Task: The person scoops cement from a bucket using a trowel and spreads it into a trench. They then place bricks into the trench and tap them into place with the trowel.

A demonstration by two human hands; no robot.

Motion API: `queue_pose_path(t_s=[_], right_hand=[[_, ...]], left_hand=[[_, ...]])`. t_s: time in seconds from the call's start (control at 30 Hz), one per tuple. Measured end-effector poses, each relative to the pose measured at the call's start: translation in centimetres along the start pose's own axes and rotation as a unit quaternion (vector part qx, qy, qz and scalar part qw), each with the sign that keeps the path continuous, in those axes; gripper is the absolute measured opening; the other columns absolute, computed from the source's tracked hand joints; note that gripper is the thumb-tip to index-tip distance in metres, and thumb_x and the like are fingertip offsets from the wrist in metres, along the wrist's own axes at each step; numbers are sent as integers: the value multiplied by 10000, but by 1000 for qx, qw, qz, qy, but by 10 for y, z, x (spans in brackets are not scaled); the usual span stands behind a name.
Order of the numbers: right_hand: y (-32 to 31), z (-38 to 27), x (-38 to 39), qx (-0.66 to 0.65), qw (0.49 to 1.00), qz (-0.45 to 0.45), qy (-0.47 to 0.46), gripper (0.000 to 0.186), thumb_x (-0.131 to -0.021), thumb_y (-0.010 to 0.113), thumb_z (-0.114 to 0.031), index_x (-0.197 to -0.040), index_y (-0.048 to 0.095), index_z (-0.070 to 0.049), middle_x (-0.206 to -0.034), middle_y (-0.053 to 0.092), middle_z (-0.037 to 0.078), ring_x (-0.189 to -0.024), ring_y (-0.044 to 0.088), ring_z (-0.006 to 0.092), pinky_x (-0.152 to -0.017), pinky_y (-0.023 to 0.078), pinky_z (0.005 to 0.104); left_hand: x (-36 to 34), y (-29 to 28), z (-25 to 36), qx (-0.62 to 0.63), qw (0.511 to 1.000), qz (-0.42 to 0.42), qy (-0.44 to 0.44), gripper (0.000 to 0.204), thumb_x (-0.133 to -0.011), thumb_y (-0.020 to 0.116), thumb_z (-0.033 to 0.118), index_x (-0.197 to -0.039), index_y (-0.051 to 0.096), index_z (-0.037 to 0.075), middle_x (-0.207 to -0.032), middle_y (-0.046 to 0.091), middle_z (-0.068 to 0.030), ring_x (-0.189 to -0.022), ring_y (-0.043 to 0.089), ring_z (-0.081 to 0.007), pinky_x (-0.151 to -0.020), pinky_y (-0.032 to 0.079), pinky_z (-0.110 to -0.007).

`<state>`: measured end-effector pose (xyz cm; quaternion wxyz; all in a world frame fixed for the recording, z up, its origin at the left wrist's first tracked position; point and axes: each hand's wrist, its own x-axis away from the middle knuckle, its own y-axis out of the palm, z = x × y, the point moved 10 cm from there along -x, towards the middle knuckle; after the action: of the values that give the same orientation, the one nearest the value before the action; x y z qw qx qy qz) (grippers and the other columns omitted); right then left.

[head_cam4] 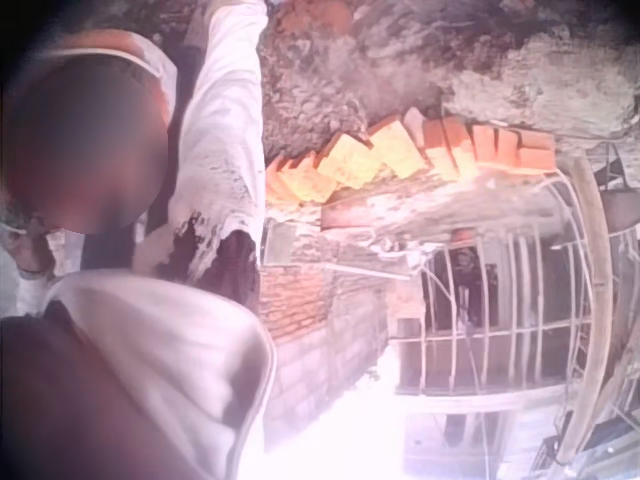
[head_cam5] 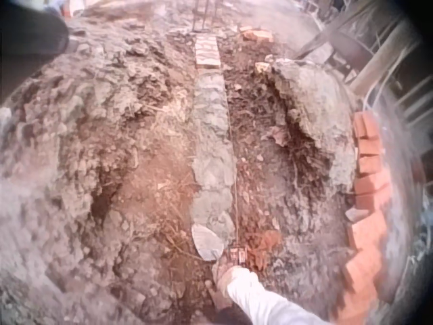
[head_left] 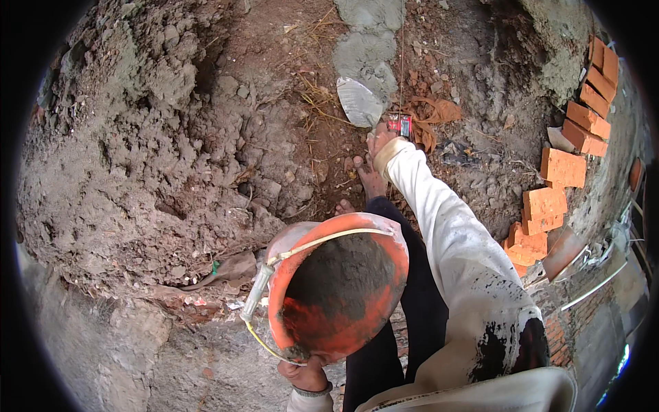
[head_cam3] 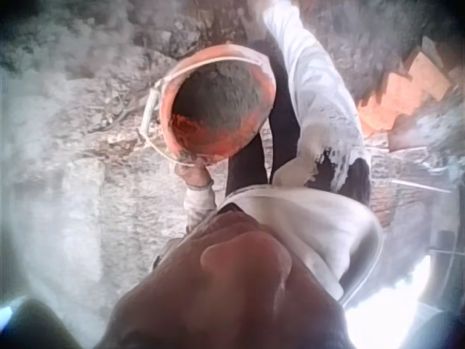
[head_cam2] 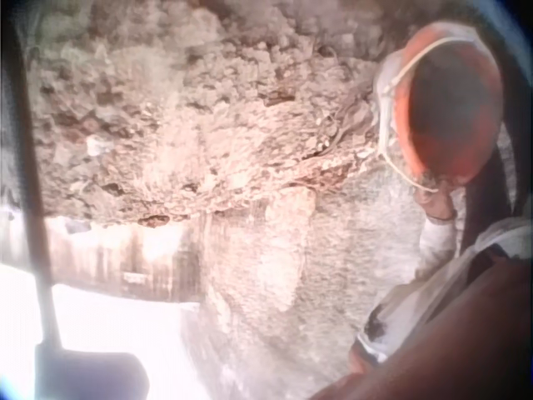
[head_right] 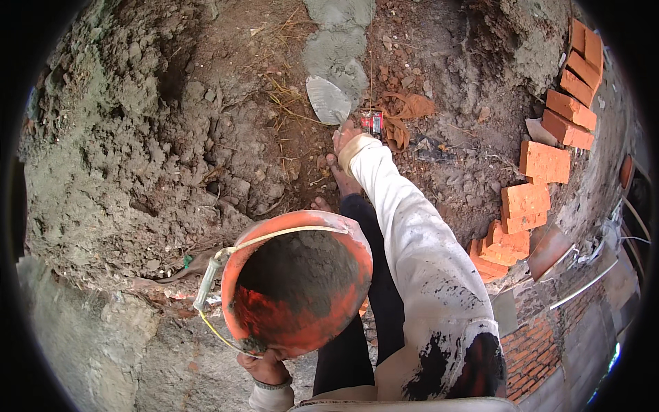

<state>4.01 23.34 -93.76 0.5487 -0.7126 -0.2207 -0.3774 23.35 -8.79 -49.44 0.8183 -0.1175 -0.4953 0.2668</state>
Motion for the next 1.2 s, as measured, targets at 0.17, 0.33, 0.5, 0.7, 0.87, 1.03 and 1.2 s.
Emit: queue_pose_path(t_s=[0.17, 0.33, 0.5, 0.7, 0.87, 1.03, 1.2], right_hand=[[26, 9, -30, -18, 997, -32, 73, 257, -952, 466, -233, -1115, 577, -69, -1057, 625, 145, -1013, 610, 288, -800, 516, 439], [74, 5, -4, 88, 994, -50, -36, 353, -937, 460, -321, -1144, 630, -92, -1188, 622, 183, -1140, 576, 377, -969, 457, 478], [-14, -18, -4, 155, 986, -13, -53, 463, -881, 545, -341, -1243, 505, -55, -1203, 578, 237, -1153, 547, 387, -961, 455, 458], [39, 20, 22, 99, 985, -95, -100, 459, -867, 542, -228, -1292, 500, -62, -1168, 599, 230, -1072, 586, 402, -945, 458, 454], [-21, -35, 16, 36, 996, -5, -81, 484, -830, 606, -260, -1257, 508, -52, -1222, 541, 236, -1166, 519, 407, -965, 448, 438], [18, -5, 26, 28, 996, -82, -27, 435, -879, 546, -271, -1256, 465, -70, -1141, 569, 254, -1050, 556, 425, -875, 463, 466], [-64, 26, 182, -126, 986, -104, 25, 385, -928, 486, -281, -1255, 422, -87, -1060, 597, 271, -935, 593, 444, -785, 479, 494]], left_hand=[[0, 6, 20, -4, 1000, 4, 19, 123, -613, 497, -44, -700, 524, 39, -649, 611, -66, -548, 583, -148, -507, 477, -269], [1, -15, 3, 0, 999, -12, 34, 115, -609, 515, -61, -683, 572, 6, -655, 641, -69, -595, 618, -137, -560, 513, -279], [3, -24, 1, -9, 999, 14, 38, 119, -595, 524, -60, -675, 584, 5, -658, 637, -56, -602, 610, -125, -557, 494, -271], [2, -25, -9, -39, 998, -3, 44, 111, -594, 522, -67, -656, 569, 13, -656, 627, -37, -602, 591, -109, -568, 480, -264], [6, -25, -9, -32, 998, -9, 54, 103, -602, 521, -58, -658, 571, 12, -644, 615, -29, -605, 574, -99, -577, 466, -257], [5, -4, -4, -52, 994, -37, 93, 184, -601, 459, -90, -720, 547, 20, -611, 586, -74, -495, 552, -157, -470, 463, -269], [19, 1, 29, -33, 998, -43, 10, 119, -649, 545, -76, -727, 597, -3, -634, 606, -33, -615, 574, -94, -585, 473, -260]])
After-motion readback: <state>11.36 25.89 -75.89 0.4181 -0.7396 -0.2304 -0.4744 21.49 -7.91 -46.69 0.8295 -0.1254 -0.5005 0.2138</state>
